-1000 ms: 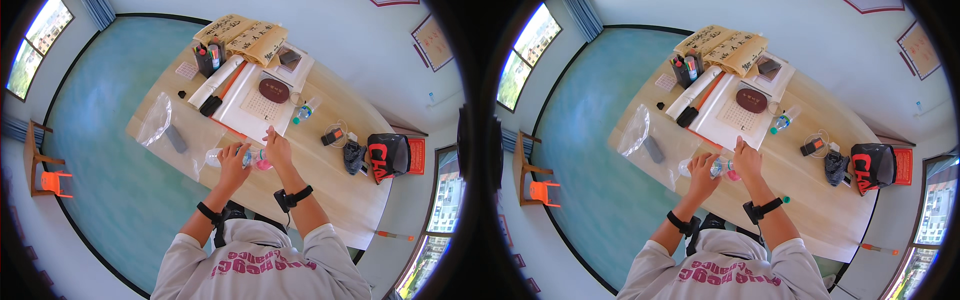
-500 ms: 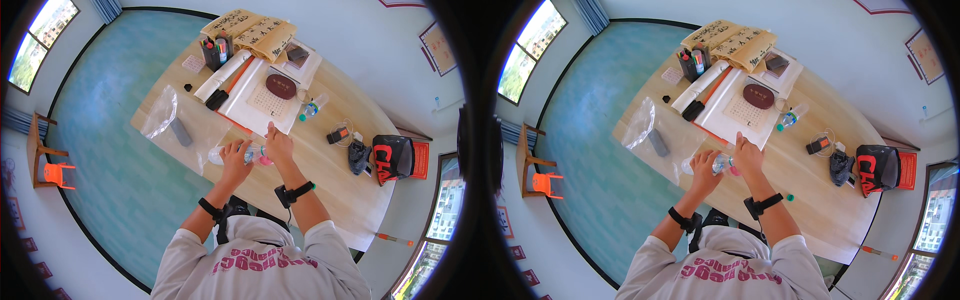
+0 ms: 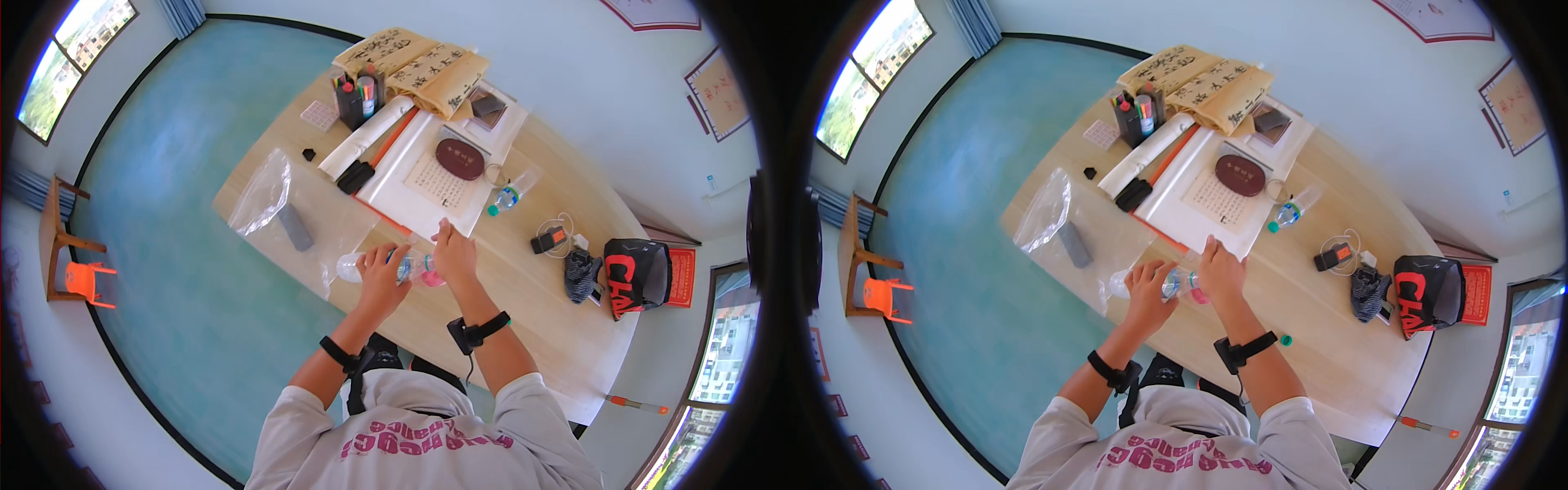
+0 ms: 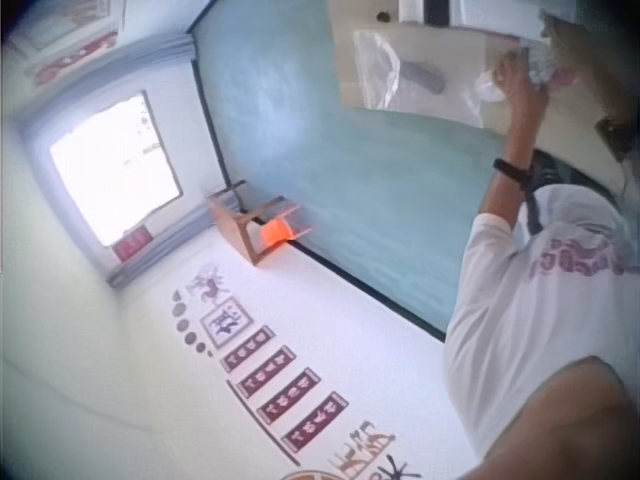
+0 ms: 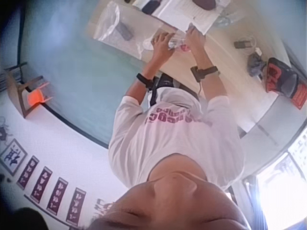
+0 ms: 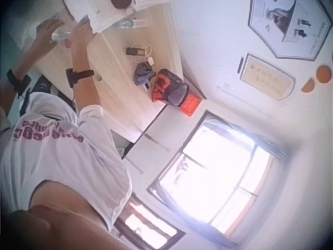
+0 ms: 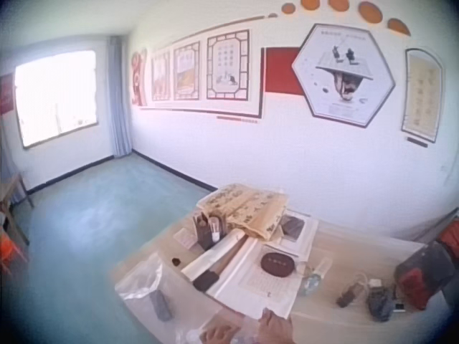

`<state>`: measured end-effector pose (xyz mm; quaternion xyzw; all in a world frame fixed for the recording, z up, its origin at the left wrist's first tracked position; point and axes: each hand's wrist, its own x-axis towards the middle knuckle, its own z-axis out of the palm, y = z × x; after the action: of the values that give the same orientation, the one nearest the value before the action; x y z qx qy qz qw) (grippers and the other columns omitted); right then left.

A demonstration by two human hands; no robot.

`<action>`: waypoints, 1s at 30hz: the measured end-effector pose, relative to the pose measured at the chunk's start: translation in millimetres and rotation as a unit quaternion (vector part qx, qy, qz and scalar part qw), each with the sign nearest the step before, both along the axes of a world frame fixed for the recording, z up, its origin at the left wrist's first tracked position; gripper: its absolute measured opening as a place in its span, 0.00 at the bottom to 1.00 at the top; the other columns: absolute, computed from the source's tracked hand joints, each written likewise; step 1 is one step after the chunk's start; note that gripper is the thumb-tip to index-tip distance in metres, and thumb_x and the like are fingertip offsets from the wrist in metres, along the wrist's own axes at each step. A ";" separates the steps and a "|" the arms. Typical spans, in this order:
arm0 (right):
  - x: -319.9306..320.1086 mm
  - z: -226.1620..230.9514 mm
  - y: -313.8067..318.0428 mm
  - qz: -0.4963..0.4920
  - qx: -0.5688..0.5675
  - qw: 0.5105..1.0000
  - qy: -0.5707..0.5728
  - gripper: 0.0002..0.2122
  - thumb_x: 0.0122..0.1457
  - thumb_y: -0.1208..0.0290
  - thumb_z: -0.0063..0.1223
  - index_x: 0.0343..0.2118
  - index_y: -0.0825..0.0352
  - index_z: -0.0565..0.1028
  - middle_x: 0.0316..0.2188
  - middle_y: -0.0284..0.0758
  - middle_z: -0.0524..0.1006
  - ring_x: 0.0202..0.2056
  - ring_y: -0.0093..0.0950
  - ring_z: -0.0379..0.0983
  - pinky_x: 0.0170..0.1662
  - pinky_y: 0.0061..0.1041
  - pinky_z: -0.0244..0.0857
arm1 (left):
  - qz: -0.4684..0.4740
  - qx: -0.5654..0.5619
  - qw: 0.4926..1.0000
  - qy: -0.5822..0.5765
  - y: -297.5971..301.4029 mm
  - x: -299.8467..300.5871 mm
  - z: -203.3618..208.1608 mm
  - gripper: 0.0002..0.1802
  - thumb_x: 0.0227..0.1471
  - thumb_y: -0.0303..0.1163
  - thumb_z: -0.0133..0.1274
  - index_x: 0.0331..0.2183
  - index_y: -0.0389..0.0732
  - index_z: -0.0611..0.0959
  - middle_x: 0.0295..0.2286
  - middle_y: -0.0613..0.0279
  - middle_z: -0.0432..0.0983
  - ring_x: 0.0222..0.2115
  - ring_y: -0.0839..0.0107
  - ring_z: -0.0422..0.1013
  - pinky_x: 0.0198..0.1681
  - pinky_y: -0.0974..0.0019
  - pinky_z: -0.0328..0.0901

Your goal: Using a screwdriver to tighten or fix a screw on a balcony railing.

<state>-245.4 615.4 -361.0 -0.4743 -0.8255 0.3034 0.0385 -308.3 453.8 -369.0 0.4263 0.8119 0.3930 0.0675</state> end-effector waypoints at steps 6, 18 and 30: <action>2.5 17.1 -9.5 0.030 0.021 0.999 0.000 0.28 0.69 0.49 0.21 0.45 0.63 0.76 0.35 0.31 0.83 0.44 0.38 0.76 0.64 0.53 0.44 | -0.004 -0.006 1.000 0.020 -6.9 -4.2 8.4 0.40 0.31 0.25 0.65 0.52 0.49 0.75 0.47 0.58 0.68 0.52 0.55 0.61 0.56 0.48 0.48; -2.1 23.3 -8.7 0.037 0.004 0.999 0.006 0.28 0.69 0.50 0.20 0.43 0.62 0.77 0.35 0.35 0.82 0.45 0.41 0.76 0.64 0.51 0.44 | 0.002 -0.008 1.000 0.003 -5.8 -8.1 8.6 0.37 0.32 0.24 0.63 0.50 0.49 0.76 0.47 0.58 0.68 0.52 0.54 0.60 0.57 0.48 0.49; -7.0 23.3 -8.9 0.027 -0.022 0.999 -0.002 0.28 0.69 0.49 0.20 0.46 0.62 0.76 0.36 0.35 0.82 0.46 0.42 0.75 0.65 0.51 0.44 | 0.010 0.005 1.000 0.003 -7.2 -9.1 2.5 0.39 0.32 0.25 0.64 0.52 0.48 0.75 0.46 0.58 0.68 0.51 0.56 0.61 0.56 0.49 0.48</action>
<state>-252.4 606.4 -337.8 -0.4529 -0.8313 0.3218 0.0180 -317.4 446.6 -366.5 0.4195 0.8146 0.3961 0.0591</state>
